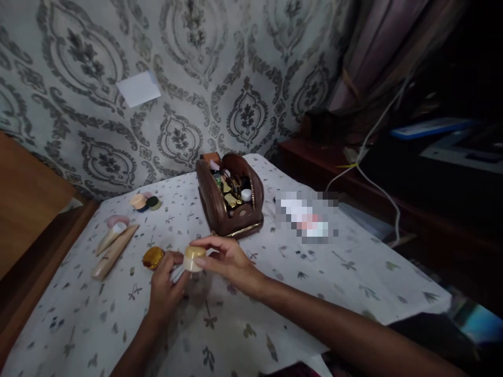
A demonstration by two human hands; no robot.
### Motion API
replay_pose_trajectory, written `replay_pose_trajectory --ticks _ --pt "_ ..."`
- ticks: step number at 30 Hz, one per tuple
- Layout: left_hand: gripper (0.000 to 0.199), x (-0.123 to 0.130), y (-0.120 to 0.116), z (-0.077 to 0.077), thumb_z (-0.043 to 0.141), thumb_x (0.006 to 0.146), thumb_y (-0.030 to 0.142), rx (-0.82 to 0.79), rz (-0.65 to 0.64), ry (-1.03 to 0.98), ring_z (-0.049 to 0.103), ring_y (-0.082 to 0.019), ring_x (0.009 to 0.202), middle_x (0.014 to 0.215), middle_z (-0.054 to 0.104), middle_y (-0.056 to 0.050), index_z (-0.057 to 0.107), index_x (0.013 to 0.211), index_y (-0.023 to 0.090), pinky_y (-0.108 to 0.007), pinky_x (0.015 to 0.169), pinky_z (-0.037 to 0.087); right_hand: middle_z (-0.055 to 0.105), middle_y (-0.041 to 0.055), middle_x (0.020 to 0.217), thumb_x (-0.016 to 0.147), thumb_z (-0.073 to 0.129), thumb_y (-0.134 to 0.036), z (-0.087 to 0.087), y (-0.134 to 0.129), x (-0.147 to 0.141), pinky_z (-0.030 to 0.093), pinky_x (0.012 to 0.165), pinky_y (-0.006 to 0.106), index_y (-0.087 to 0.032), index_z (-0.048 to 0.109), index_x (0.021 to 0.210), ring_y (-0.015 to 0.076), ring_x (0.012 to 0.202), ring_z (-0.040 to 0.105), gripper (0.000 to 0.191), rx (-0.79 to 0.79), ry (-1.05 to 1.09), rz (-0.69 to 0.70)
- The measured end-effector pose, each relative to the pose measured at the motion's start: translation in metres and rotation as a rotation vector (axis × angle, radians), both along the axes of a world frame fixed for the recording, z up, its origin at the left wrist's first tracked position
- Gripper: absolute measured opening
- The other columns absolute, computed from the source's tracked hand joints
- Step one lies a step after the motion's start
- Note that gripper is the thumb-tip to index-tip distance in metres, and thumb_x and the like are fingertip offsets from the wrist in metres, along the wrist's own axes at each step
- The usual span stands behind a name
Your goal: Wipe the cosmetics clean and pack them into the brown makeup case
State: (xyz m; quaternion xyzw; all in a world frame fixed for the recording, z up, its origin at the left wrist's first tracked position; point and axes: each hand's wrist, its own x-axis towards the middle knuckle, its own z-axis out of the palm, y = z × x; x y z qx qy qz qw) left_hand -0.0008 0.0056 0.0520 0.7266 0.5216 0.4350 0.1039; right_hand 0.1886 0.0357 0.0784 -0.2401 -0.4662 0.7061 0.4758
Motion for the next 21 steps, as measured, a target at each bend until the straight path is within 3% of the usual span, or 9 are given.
replay_pose_trajectory --ticks 2,6,11,15,19,21 --pt "0.012 0.0 0.004 -0.004 0.062 0.087 0.029 -0.029 0.014 0.004 0.059 -0.017 0.075 0.08 0.062 0.0 0.059 0.079 0.02 -0.026 0.07 0.046 0.072 0.0033 0.103 0.071 0.081 -0.035 0.015 0.005 0.02 0.053 0.078 0.028 -0.022 0.073 0.107 0.0152 0.089 0.066 0.039 0.1 -0.027 -0.061" --pt "0.017 0.004 0.011 -0.012 0.063 0.087 0.035 -0.121 0.032 0.018 0.057 -0.016 0.072 0.076 0.06 0.0 0.059 0.078 0.021 -0.025 0.067 0.046 0.071 0.0038 0.108 0.073 0.079 -0.033 0.039 0.033 0.066 0.055 0.084 0.032 -0.023 0.068 0.117 0.0171 0.094 0.067 0.046 0.247 -0.072 -0.31" --pt "0.022 0.006 0.018 -0.017 0.061 0.088 0.041 -0.216 0.027 0.04 0.057 -0.016 0.072 0.077 0.06 0.0 0.061 0.08 0.021 -0.025 0.066 0.046 0.071 0.0067 0.112 0.08 0.073 -0.026 0.053 0.077 0.098 0.051 0.089 0.036 -0.02 0.068 0.116 0.0205 0.1 0.066 0.037 0.618 -0.454 -0.568" --pt "0.023 0.005 0.021 -0.017 0.062 0.087 0.043 -0.214 0.054 0.046 0.058 -0.017 0.073 0.077 0.061 -0.001 0.061 0.08 0.02 -0.025 0.067 0.047 0.072 0.0074 0.11 0.08 0.072 -0.016 0.056 0.097 0.097 0.043 0.096 0.041 -0.018 0.069 0.109 0.0233 0.106 0.065 0.029 0.869 -0.844 -0.564" --pt "0.025 0.007 0.022 -0.015 0.06 0.087 0.044 -0.257 0.041 0.059 0.058 -0.018 0.074 0.077 0.061 -0.001 0.06 0.08 0.02 -0.025 0.067 0.047 0.073 0.006 0.099 0.082 0.072 -0.015 0.061 0.103 0.087 0.035 0.1 0.041 -0.017 0.067 0.099 0.0219 0.099 0.065 0.018 0.969 -1.067 -0.496" --pt "0.025 0.007 0.021 -0.014 0.06 0.088 0.044 -0.287 0.029 0.067 0.058 -0.018 0.074 0.077 0.061 -0.001 0.06 0.081 0.02 -0.025 0.067 0.047 0.072 0.0059 0.094 0.083 0.071 -0.016 0.064 0.104 0.082 0.037 0.094 0.037 -0.016 0.065 0.098 0.0213 0.093 0.065 0.016 0.963 -1.164 -0.454"
